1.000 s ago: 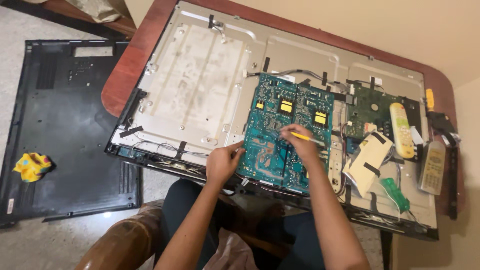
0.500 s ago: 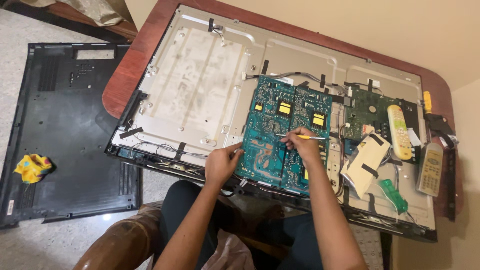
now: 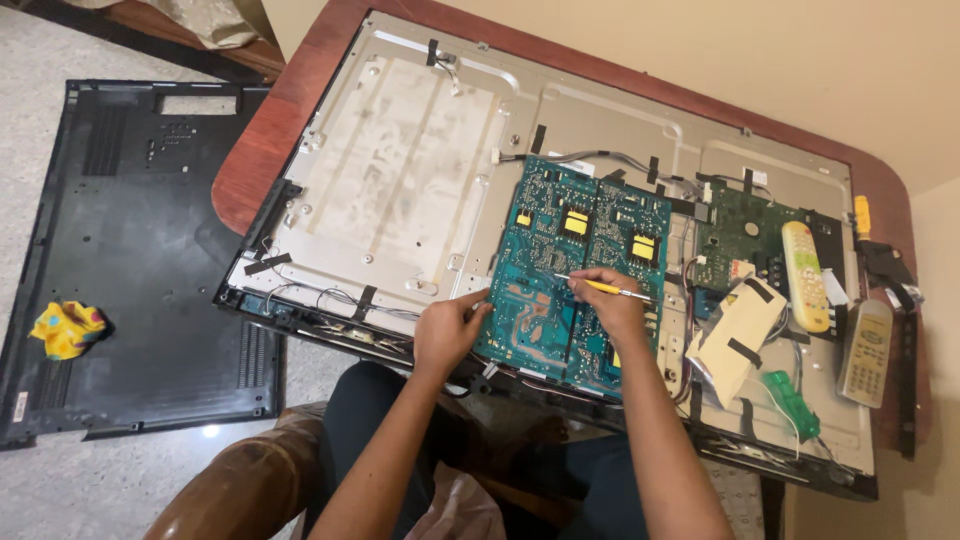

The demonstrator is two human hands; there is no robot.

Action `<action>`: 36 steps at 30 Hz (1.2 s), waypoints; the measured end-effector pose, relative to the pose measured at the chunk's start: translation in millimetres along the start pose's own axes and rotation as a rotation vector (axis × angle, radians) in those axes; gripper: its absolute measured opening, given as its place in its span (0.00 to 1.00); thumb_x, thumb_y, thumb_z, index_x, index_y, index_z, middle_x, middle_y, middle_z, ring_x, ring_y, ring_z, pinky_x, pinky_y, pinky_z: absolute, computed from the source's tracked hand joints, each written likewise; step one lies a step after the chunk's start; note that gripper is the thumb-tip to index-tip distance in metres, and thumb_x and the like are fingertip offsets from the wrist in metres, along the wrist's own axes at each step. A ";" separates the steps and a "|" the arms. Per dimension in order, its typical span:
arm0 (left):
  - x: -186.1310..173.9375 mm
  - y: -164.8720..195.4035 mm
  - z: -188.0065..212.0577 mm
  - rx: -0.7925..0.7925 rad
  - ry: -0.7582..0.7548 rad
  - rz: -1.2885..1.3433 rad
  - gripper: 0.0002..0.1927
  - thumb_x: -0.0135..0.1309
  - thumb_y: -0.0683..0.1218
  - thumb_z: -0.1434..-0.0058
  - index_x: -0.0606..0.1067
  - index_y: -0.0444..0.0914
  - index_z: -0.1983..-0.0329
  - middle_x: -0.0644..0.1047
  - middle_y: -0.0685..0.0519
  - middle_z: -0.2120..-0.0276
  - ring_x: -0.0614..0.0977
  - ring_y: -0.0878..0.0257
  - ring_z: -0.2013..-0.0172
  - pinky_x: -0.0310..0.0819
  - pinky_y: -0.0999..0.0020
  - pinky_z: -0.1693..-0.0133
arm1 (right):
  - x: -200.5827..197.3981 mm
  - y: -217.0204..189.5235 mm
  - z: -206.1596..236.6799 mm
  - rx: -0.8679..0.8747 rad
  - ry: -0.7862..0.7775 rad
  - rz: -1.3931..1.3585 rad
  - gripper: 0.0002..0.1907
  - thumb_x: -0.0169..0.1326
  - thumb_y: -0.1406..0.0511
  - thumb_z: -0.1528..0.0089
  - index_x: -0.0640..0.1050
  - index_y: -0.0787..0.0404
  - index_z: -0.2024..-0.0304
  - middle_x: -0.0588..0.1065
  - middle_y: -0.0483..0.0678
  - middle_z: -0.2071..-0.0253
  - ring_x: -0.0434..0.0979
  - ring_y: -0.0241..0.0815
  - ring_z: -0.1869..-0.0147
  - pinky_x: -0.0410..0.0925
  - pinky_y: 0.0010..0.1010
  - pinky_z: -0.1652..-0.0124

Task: The person uses a yellow-handled screwdriver to probe and adjust components on a green circuit board placed on a disassembled TV chassis. The hands repeatedly touch and manipulate various points on the board while the TV casing and remote controls remain nearby.

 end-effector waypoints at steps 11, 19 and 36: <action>2.0 1.6 -2.4 0.009 0.004 -0.003 0.16 0.59 0.56 0.39 0.83 0.50 0.50 0.80 0.47 0.78 0.81 0.49 0.76 0.72 0.54 0.72 | 4.2 9.6 -6.1 -0.081 0.103 -0.030 0.06 0.61 0.70 0.39 0.83 0.69 0.61 0.83 0.49 0.65 0.81 0.32 0.66 0.74 0.23 0.63; 1.2 3.7 -2.7 -0.034 -0.025 -0.018 0.16 0.60 0.56 0.39 0.83 0.50 0.49 0.79 0.46 0.79 0.80 0.48 0.77 0.71 0.54 0.73 | 14.1 -4.9 3.3 -0.159 0.176 0.092 0.05 0.62 0.71 0.40 0.83 0.66 0.62 0.83 0.48 0.66 0.82 0.33 0.65 0.73 0.23 0.64; 3.6 -0.4 -0.8 -0.002 -0.015 0.005 0.16 0.59 0.55 0.39 0.82 0.50 0.49 0.82 0.46 0.74 0.83 0.48 0.73 0.75 0.54 0.70 | 8.1 8.3 3.8 -0.165 0.156 -0.008 0.04 0.59 0.72 0.37 0.82 0.67 0.61 0.82 0.52 0.65 0.82 0.37 0.64 0.75 0.24 0.62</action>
Point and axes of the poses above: each hand's wrist, its own z-axis away from the middle knuckle, its own x-axis out of the palm, y = z × x, the point moved 3 cm from there along -z, towards the middle knuckle
